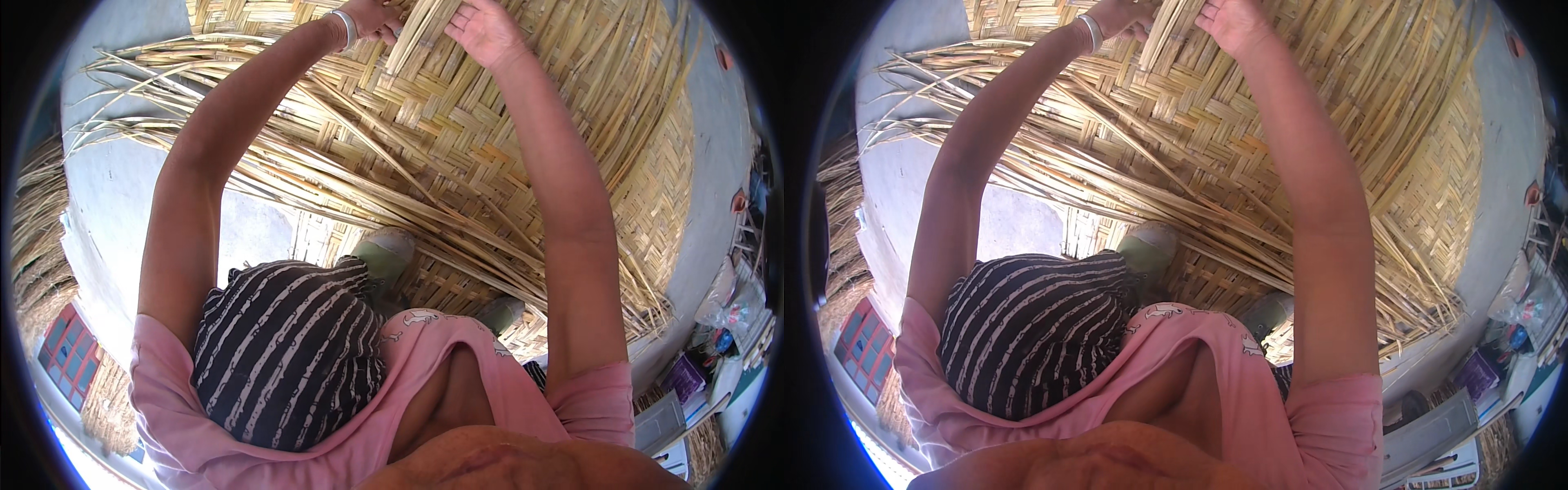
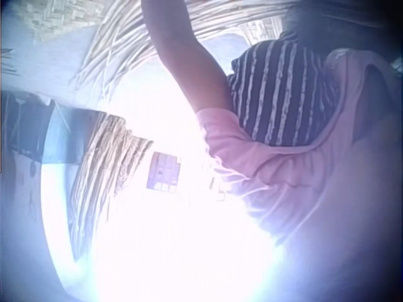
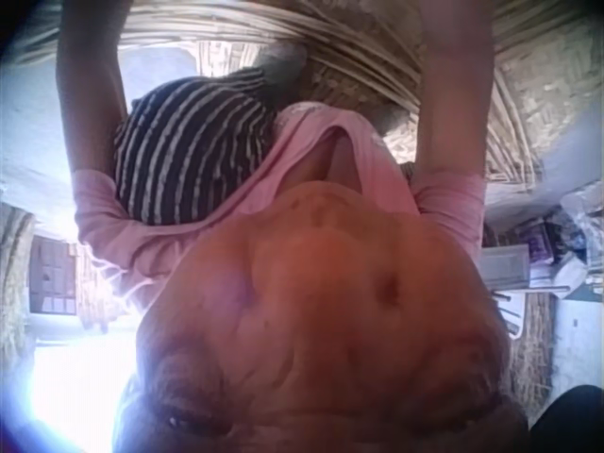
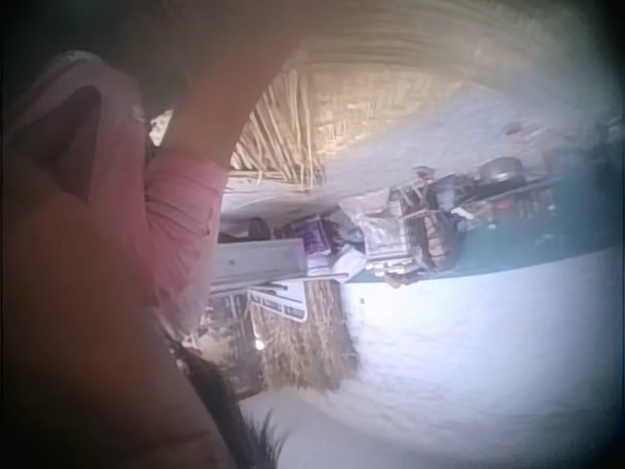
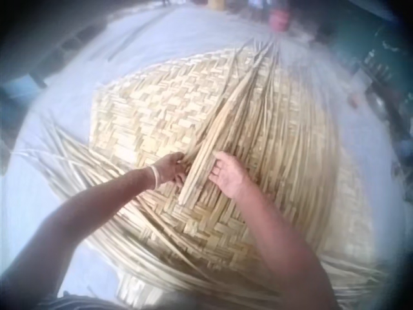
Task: The person weaves a large flat basket using dried palm leaves. They interlace the leaves by hand, adjusting and tightening the weave as they work.
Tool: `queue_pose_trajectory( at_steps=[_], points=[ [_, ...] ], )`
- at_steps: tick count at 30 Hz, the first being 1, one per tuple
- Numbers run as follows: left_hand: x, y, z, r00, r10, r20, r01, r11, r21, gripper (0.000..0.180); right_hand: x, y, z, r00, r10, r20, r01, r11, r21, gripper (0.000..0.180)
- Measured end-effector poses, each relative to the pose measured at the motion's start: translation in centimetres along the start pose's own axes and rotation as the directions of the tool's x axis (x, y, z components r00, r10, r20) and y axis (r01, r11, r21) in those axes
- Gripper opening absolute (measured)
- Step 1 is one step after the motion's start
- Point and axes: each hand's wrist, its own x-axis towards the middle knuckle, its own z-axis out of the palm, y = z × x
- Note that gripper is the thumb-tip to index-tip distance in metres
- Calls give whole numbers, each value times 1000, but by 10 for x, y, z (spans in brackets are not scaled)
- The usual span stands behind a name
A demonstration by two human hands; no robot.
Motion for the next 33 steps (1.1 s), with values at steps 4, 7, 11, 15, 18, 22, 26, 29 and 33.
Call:
queue_pose_trajectory(
  at_steps=[4, 7, 11, 15, 18, 22, 26, 29, 33],
  points=[
    [4, -15, -4, 996, 84, 18, -82, 994, -76, 31, 5, 1, 7, 999, -27, -19, 25, 997, -78, 22],
    [1, -11, 1, 998, 58, 38, -56, 997, -45, 31, 8, 2, 3, 994, -105, -42, 96, 979, -182, 22],
    [5, -4, -8, 983, 22, 184, -46, 991, 126, 33, 4, 2, 4, 993, -120, 10, 120, 977, -178, 23],
    [-6, 19, -8, 983, -67, 170, 29, 976, 218, 27, -18, 6, 8, 994, -107, -17, 99, 958, -270, 24],
    [4, 15, -9, 978, 37, 207, -120, 908, 402, 26, -19, 29, -16, 979, -140, -149, 109, 974, -200, 28],
    [25, 11, -20, 956, 108, 273, -263, 725, 636, 25, -2, 49, -44, 953, -227, -202, 220, 974, -57, 25],
    [30, 3, -25, 932, 186, 310, -359, 379, 853, 26, -12, 52, -30, 903, -313, -294, 249, 940, -235, 33],
    [25, 5, -36, 933, 70, 352, -342, 473, 812, 26, -45, 49, -8, 886, -310, -344, 182, 916, -357, 36],
    [-2, 37, -14, 960, -169, 225, -87, 583, 808, 25, -73, 49, -13, 883, -245, -401, 38, 888, -458, 24]
  ],
)
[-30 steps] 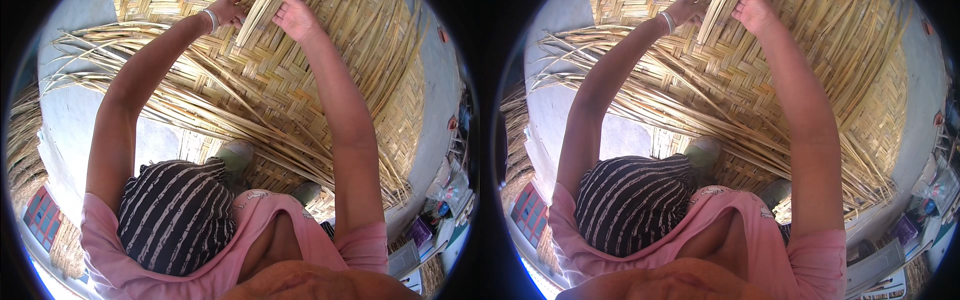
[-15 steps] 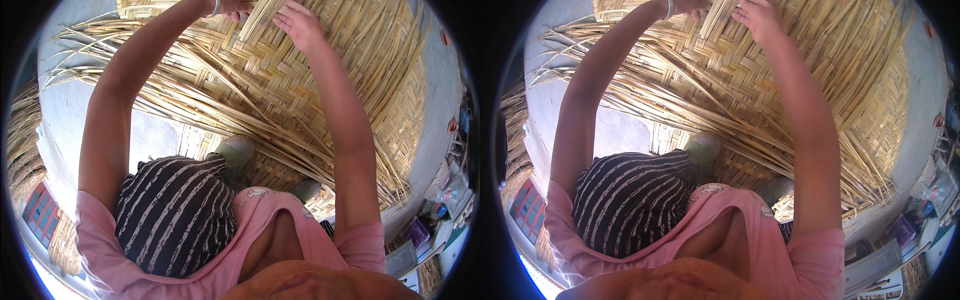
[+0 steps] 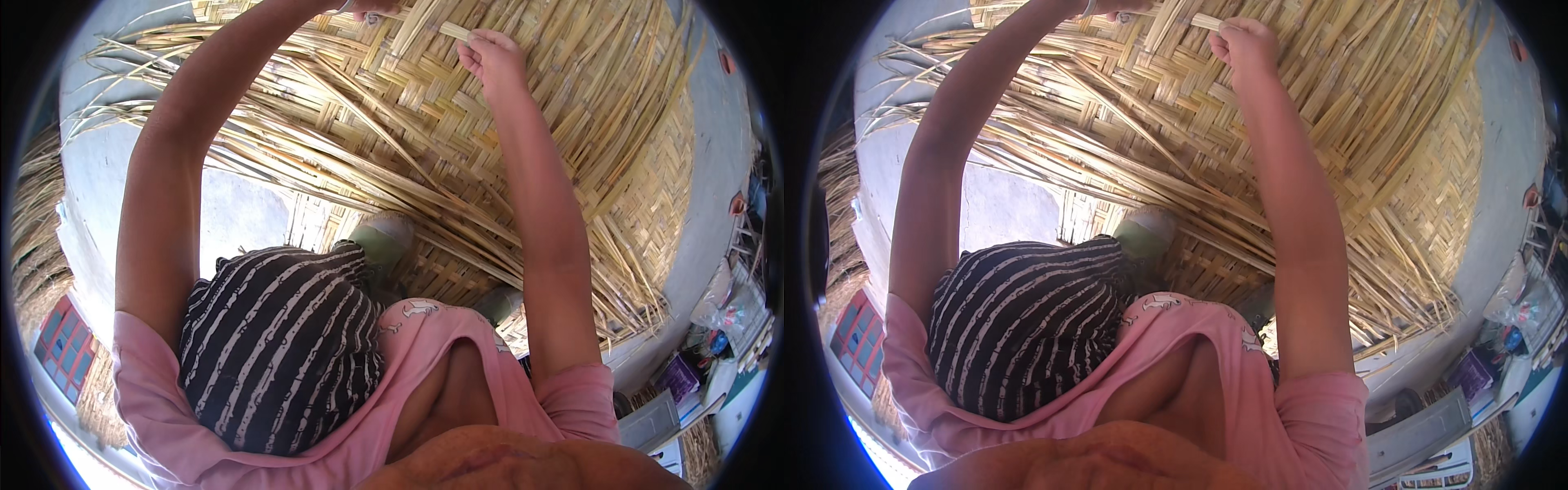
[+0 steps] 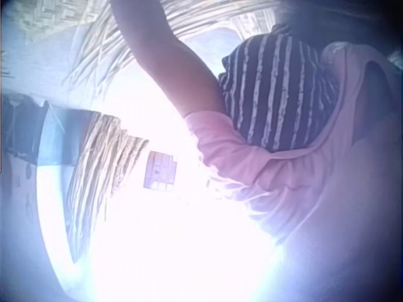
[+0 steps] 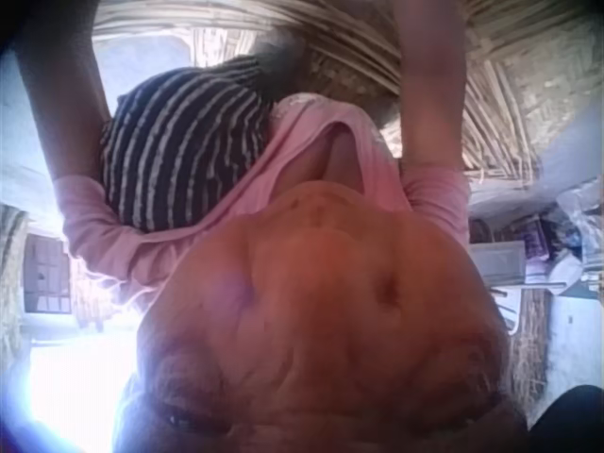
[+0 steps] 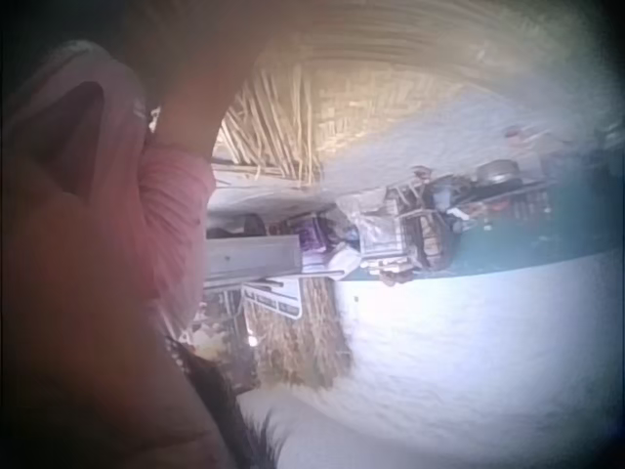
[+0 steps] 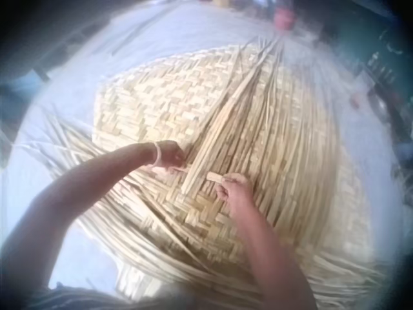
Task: The person weaves a large flat basket using dried palm leaves. They interlace the leaves by hand, adjusting and tightening the weave as they work.
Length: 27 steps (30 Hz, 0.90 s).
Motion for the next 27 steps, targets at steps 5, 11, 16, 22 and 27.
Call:
queue_pose_trajectory(
  at_steps=[5, 11, 16, 22, 27],
  points=[
    [27, -60, 21, 963, 266, -40, -245, 929, 277, 28, -16, 15, 5, 997, 69, 46, -71, 997, 36, 12],
    [8, -11, 18, 999, -25, 23, 19, 975, 223, 32, -12, 20, -6, 992, 95, 84, -80, 982, -169, 14],
    [8, -26, 25, 1000, 23, 21, -27, 978, 207, 29, -7, 28, -1, 988, 70, 140, -5, 908, -418, 18],
    [-2, -12, 10, 995, 84, 58, -93, 978, 187, 26, -2, 32, 0, 982, 68, 176, 28, 871, -490, 19],
    [-28, 27, 13, 993, 103, -53, -87, 965, 246, 26, 16, 52, -6, 987, -35, 157, 133, 727, -674, 25]
  ],
)
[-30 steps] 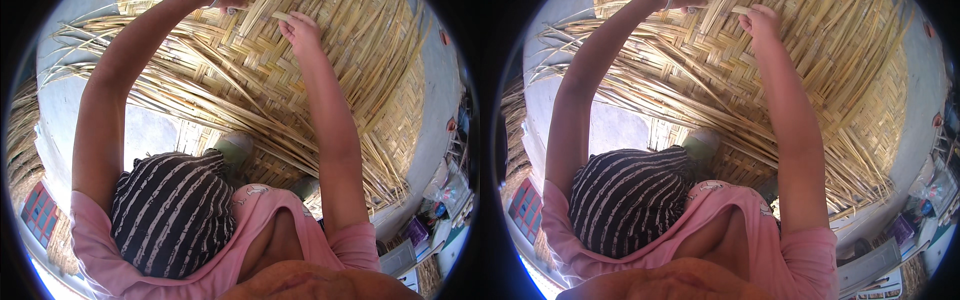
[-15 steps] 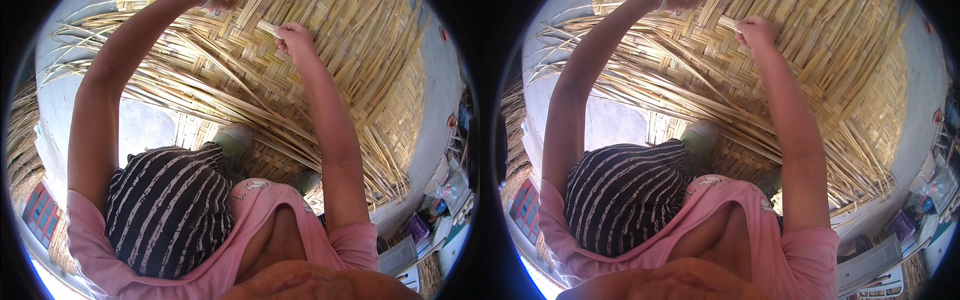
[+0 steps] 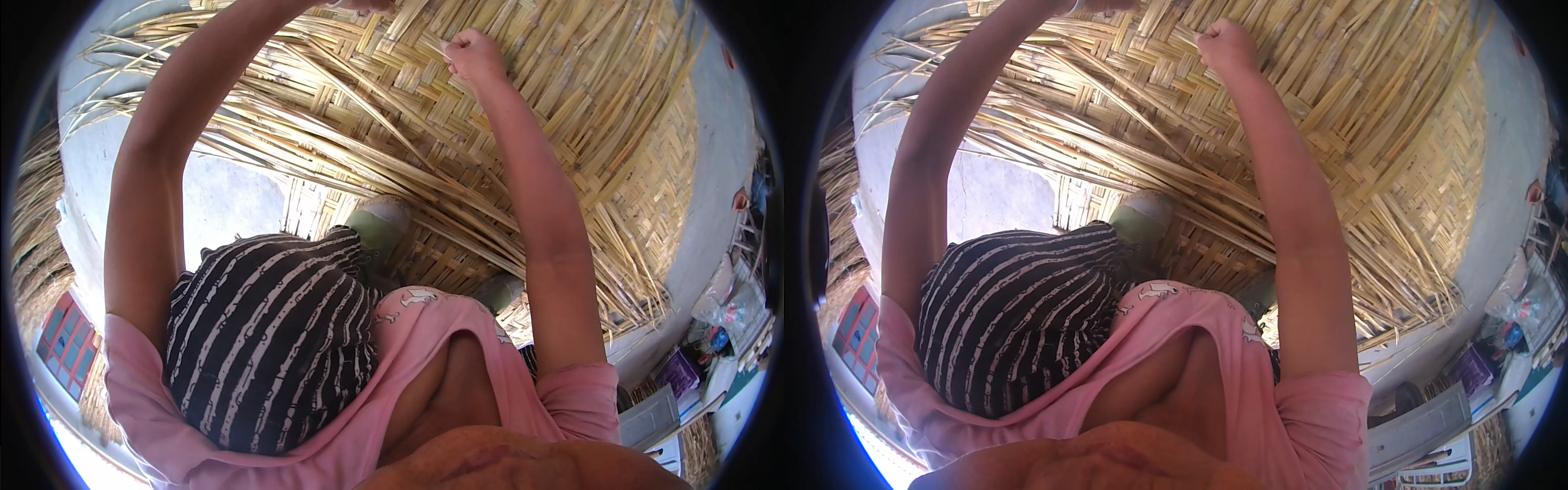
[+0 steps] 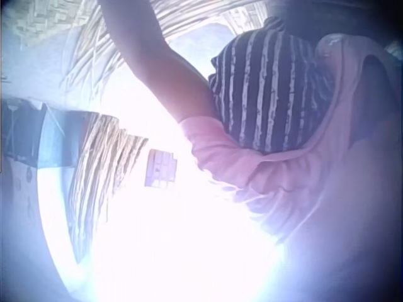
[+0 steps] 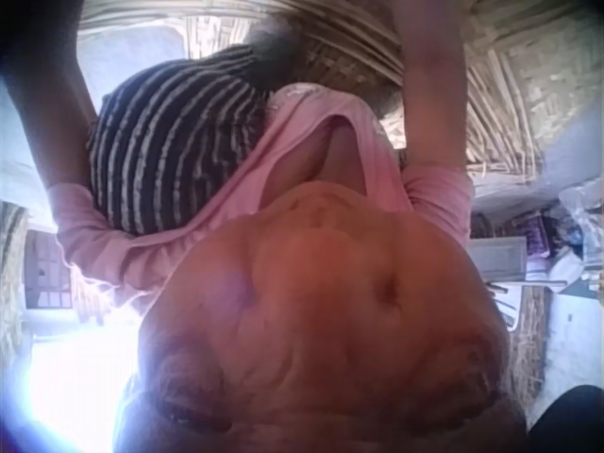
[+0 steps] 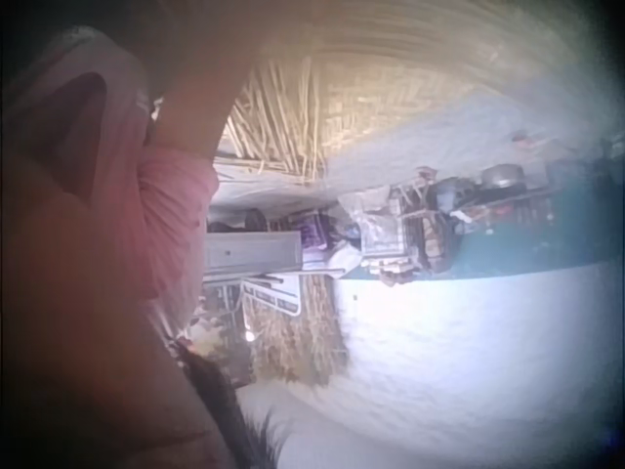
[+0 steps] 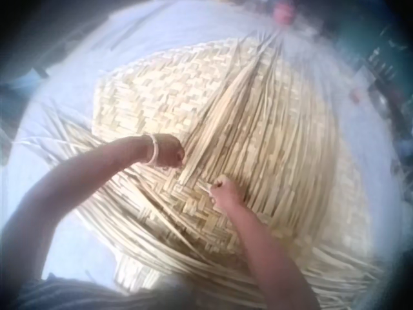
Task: The person weaves a large flat basket using dried palm leaves. They interlace the leaves by hand, adjusting and tightening the weave as they work.
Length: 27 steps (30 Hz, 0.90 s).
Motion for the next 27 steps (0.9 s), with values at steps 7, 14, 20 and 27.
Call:
queue_pose_trajectory(
  at_steps=[7, 14, 20, 27],
  points=[
    [-15, -32, 39, 997, -78, -20, 78, 997, -1, 28, -14, -7, 13, 953, -287, -98, 238, 907, -348, 26],
    [22, -71, 76, 997, -74, 33, 67, 983, 170, 36, -17, -12, 28, 955, -261, -140, 196, 911, -363, 24],
    [-16, 8, 46, 974, -223, -46, 219, 864, 453, 31, -23, -8, 9, 990, -138, 12, 139, 990, -19, 19],
    [-31, 7, 103, 776, 314, -547, -27, 883, 468, 33, -43, -11, -17, 989, -127, -77, 141, 965, 219, 23]
  ],
)
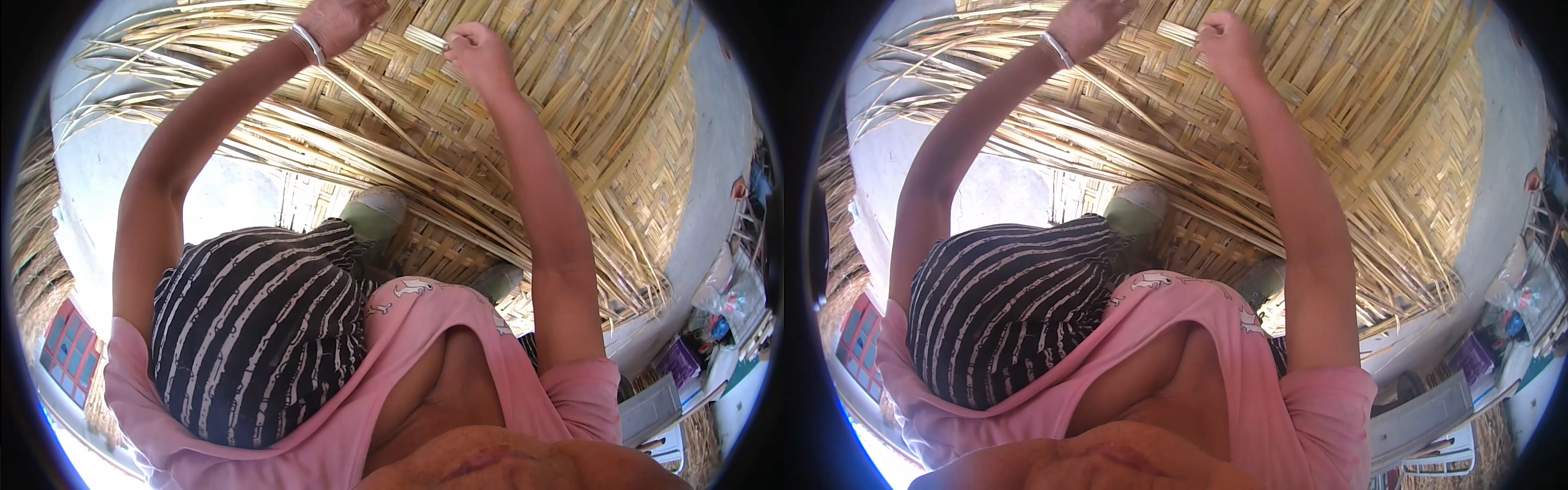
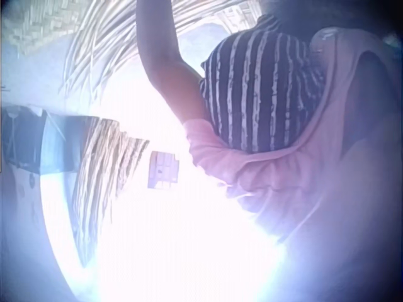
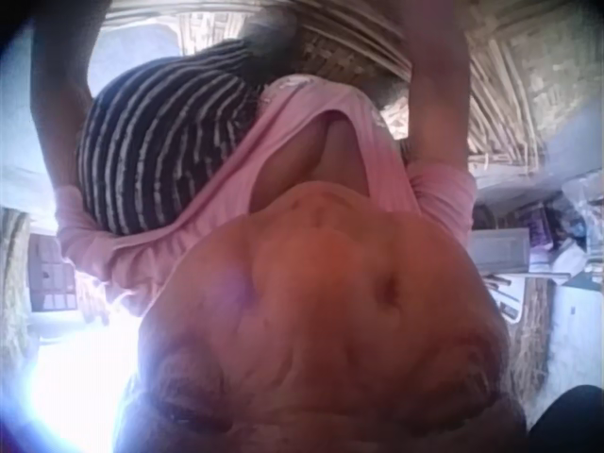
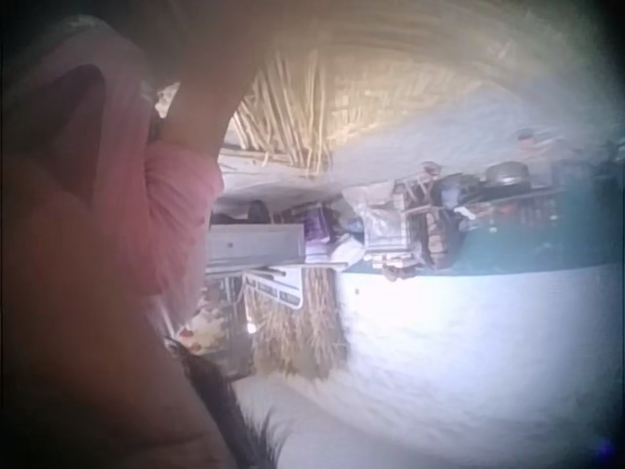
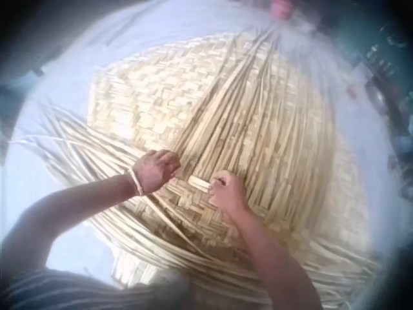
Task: The person weaves a large flat basket using dried palm leaves. They interlace the leaves by hand, adjusting and tightening the weave as they work.
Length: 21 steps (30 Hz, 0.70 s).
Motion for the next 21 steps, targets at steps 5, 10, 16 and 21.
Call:
queue_pose_trajectory(
  at_steps=[5, 10, 16, 21],
  points=[
    [7, 53, 31, 994, 44, -101, -58, 989, -139, 49, 31, 34, -16, 987, -66, -149, 37, 981, -190, 30],
    [-3, 62, 45, 1000, 20, 23, -17, 994, -109, 62, 53, 30, -4, 970, -29, -242, -54, 943, -330, 18],
    [-3, 66, 34, 993, 28, 115, -19, 997, -74, 64, 70, 33, -15, 947, 317, 58, -322, 942, 94, 18],
    [-6, 67, 37, 988, 19, 152, -9, 998, -67, 64, 46, 31, -18, 975, 212, 72, -223, 915, 335, 20]
  ],
)
